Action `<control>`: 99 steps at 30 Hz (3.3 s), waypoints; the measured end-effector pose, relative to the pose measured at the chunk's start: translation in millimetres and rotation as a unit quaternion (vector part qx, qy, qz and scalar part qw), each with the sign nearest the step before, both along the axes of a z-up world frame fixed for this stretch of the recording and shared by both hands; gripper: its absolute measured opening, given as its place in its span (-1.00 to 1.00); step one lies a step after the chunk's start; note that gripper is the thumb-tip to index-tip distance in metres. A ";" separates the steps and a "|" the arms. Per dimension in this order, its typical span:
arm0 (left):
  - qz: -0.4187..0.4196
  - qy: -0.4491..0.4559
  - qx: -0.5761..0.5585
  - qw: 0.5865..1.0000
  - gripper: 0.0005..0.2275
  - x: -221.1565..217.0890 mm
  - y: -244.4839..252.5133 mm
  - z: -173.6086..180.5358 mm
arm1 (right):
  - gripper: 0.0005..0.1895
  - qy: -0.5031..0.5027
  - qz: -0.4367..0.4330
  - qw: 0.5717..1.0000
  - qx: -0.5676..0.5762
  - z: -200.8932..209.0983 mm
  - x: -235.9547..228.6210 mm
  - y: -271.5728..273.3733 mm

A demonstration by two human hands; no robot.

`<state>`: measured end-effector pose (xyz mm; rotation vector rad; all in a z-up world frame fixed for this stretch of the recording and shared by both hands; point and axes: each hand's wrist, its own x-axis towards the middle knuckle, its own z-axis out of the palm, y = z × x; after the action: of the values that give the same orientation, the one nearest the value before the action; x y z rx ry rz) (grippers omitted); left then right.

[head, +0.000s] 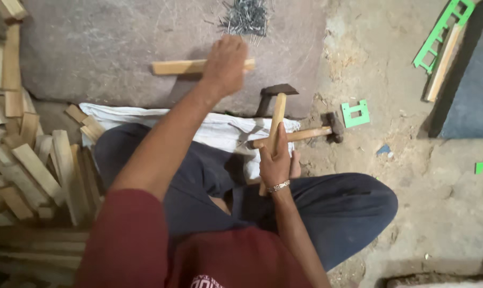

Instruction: The person sits on the floor and repeatedly hammers nails into small wooden slats. They pick up a slat, place a nail, hammer it in, and then set the slat aside before repeating the process with a new piece.

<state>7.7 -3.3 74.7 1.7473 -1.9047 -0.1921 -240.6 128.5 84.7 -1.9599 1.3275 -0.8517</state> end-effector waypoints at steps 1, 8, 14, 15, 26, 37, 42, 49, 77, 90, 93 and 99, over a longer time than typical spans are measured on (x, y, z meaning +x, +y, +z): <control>-0.007 0.014 -0.015 1.000 -0.65 -5.2 -3.3 14.9 | -0.14 -0.004 0.008 0.999 -0.042 -3.3 0.4 -2.3; 0.102 0.355 -0.101 0.924 -0.62 26.1 8.2 46.9 | -0.15 -0.181 -0.121 0.920 0.326 18.5 6.2 -2.0; 0.355 0.258 -0.057 0.897 -0.60 89.8 66.3 -30.5 | -0.12 -0.198 -0.128 0.908 0.347 34.9 12.8 -4.1; 0.382 0.210 -0.015 0.900 -0.56 90.7 73.8 -41.1 | -0.12 -0.191 -0.125 0.910 0.345 35.1 12.7 -5.2; 0.077 0.003 -0.012 0.997 -0.68 33.1 55.7 -35.7 | -0.10 -0.202 -0.141 0.887 0.391 45.5 18.4 -14.8; 0.183 0.099 0.023 0.978 -0.88 25.0 -39.2 -53.3 | -0.11 -0.235 -0.137 0.881 0.388 34.7 23.1 -27.4; 0.192 0.011 0.071 0.979 -0.85 25.5 -69.6 -71.5 | -0.10 -0.249 -0.143 0.870 0.400 28.7 19.1 -25.8; 0.154 -0.003 0.051 0.987 -0.82 17.5 -58.8 -63.1 | -0.10 -0.185 -0.131 0.908 0.353 10.1 15.3 -22.9; 0.018 0.264 -0.081 0.961 -0.92 -7.8 -2.2 -65.5 | -0.15 -0.181 -0.066 0.945 0.263 -16.9 17.1 -29.5; 0.009 0.250 -0.126 0.960 -0.85 -12.1 5.5 -56.4 | -0.23 -0.084 -0.081 0.956 0.268 21.8 28.5 -35.1; 0.001 0.250 -0.152 0.956 -0.74 -10.9 6.1 -58.2 | -0.27 0.035 0.011 0.998 0.054 43.4 24.3 -40.8; 0.038 0.314 -0.099 0.943 -0.36 -17.0 7.1 -76.3 | -0.34 0.056 -0.006 0.998 -0.008 60.7 31.6 -35.2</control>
<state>-9.3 3.9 -1.6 1.3990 -1.3384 -0.4516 -209.0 93.3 145.4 -2.0402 1.4013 -0.7705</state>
